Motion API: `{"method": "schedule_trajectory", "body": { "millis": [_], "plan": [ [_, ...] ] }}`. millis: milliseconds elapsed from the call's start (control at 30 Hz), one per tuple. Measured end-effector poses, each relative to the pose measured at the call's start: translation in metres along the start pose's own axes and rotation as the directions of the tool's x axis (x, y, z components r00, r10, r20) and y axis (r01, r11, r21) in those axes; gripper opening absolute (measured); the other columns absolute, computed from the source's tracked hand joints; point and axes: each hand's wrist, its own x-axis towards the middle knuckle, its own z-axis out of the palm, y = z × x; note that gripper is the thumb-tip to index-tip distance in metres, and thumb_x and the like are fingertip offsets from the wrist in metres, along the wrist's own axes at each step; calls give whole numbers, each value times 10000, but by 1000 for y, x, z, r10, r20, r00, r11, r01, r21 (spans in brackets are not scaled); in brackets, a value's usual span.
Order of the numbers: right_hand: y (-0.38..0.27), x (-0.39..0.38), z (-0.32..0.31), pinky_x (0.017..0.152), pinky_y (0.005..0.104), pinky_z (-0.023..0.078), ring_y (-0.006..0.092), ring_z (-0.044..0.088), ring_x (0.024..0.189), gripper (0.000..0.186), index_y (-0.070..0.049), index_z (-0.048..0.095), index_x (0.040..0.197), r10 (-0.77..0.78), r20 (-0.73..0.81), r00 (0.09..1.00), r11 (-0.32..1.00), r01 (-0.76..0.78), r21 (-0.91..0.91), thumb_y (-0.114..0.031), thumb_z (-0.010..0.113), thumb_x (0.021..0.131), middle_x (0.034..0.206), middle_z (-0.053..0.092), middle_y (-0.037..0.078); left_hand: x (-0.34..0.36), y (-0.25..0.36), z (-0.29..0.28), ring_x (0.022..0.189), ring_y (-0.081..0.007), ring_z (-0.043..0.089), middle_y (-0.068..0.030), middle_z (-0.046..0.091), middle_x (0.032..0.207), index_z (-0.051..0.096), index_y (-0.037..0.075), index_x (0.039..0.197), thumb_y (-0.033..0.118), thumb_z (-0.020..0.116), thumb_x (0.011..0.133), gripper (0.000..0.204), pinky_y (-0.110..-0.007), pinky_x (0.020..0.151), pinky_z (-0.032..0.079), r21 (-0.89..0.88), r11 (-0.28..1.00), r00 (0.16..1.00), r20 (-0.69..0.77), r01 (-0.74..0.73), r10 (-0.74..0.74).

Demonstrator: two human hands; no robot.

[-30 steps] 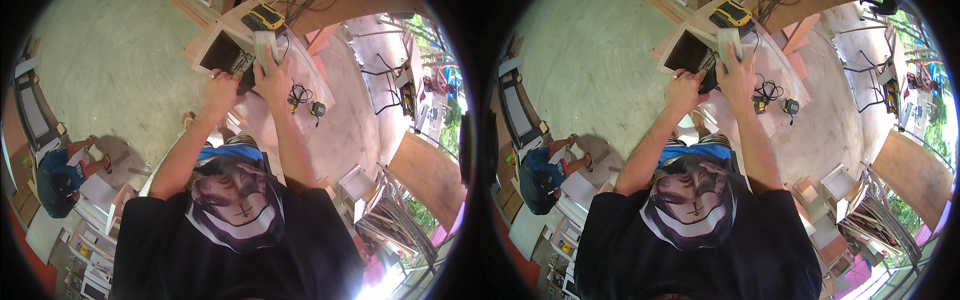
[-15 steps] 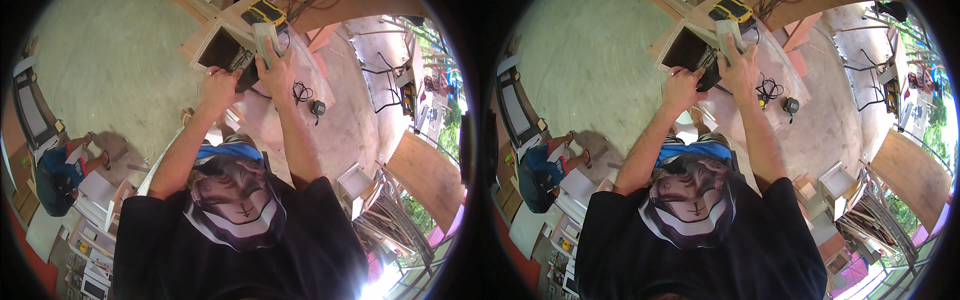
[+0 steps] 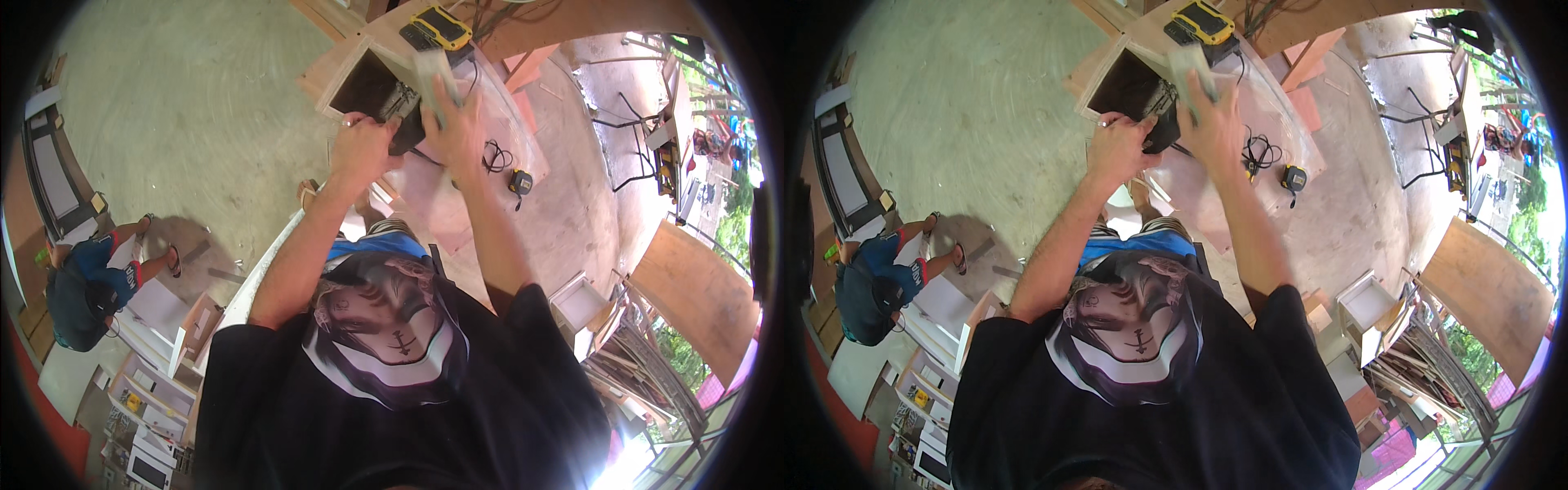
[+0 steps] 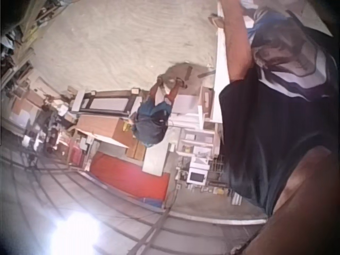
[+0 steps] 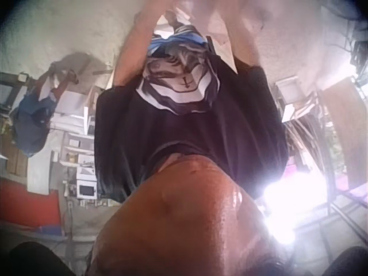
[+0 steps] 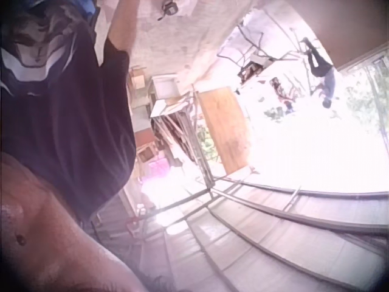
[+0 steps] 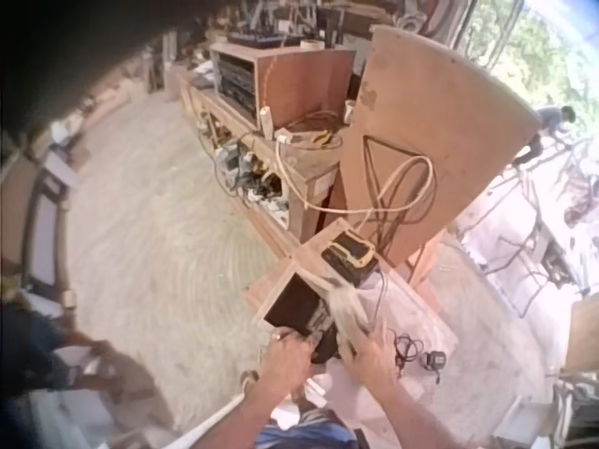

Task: The person removes a riving knife from a table saw and then handles an angle grinder at a workbench.

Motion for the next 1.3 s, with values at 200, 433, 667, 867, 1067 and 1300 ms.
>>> {"method": "schedule_trajectory", "body": {
  "millis": [200, 433, 667, 867, 1067, 1300],
  "plan": [
    [8, -78, -6, 638, 490, 573, 383, 645, 861, 626, -262, 666, 1464, -83, 76, 994, 997, 83, -5, -267, 815, 855, 1046, 515, 198, -1, -8, 18, 1018, -299, 727, -135, 764, 901, 740, 100, 1246, 363, 859, 685, 630, -422, 1059, 440, -76, 997, 998, -53, 13, -17],
    [8, 7, 7, 627, 486, 568, 383, 645, 852, 642, -273, 656, 1474, -35, -44, 998, 999, 33, -42, -267, 819, 853, 1043, 519, 191, 3, 2, -2, 1019, -304, 717, -158, 753, 896, 753, 80, 1192, 358, 860, 688, 585, -423, 1058, 433, -39, 999, 999, 37, 36, -34],
    [11, -75, -1, 587, 454, 564, 380, 656, 821, 633, -280, 654, 1479, -61, 47, 997, 997, 63, -40, -284, 809, 865, 1051, 519, 195, -1, -6, 9, 934, -339, 732, -173, 741, 845, 758, 78, 1176, 339, 852, 684, 564, -419, 1049, 438, -81, 997, 998, -55, -4, 0],
    [5, 18, 3, 625, 479, 582, 419, 666, 845, 588, -275, 655, 1468, 8, -25, 1000, 999, -9, -37, -278, 780, 894, 1055, 523, 216, 3, 2, 3, 927, -338, 733, -166, 740, 834, 761, 73, 1173, 334, 849, 681, 564, -426, 1046, 445, -25, 1000, 1000, 25, 8, -8],
    [-3, -117, -29, 702, 475, 569, 362, 625, 912, 636, -273, 648, 1492, 4, 113, 994, 999, -7, 33, -224, 800, 877, 1054, 510, 178, -2, -2, 11, 917, -341, 733, -153, 744, 831, 753, 72, 1210, 367, 854, 700, 598, -437, 1058, 445, -58, 998, 1000, -13, 24, -25],
    [23, -129, -28, 828, 408, 489, 297, 543, 962, 689, -88, 551, 1571, 438, -192, 878, 891, -395, 226, -260, 783, 946, 1051, 506, 165, -4, -7, 5, 918, -331, 727, -160, 757, 870, 707, 80, 1342, 399, 860, 745, 695, -453, 1033, 497, -91, 992, 993, -90, -84, 75]
  ]
}}
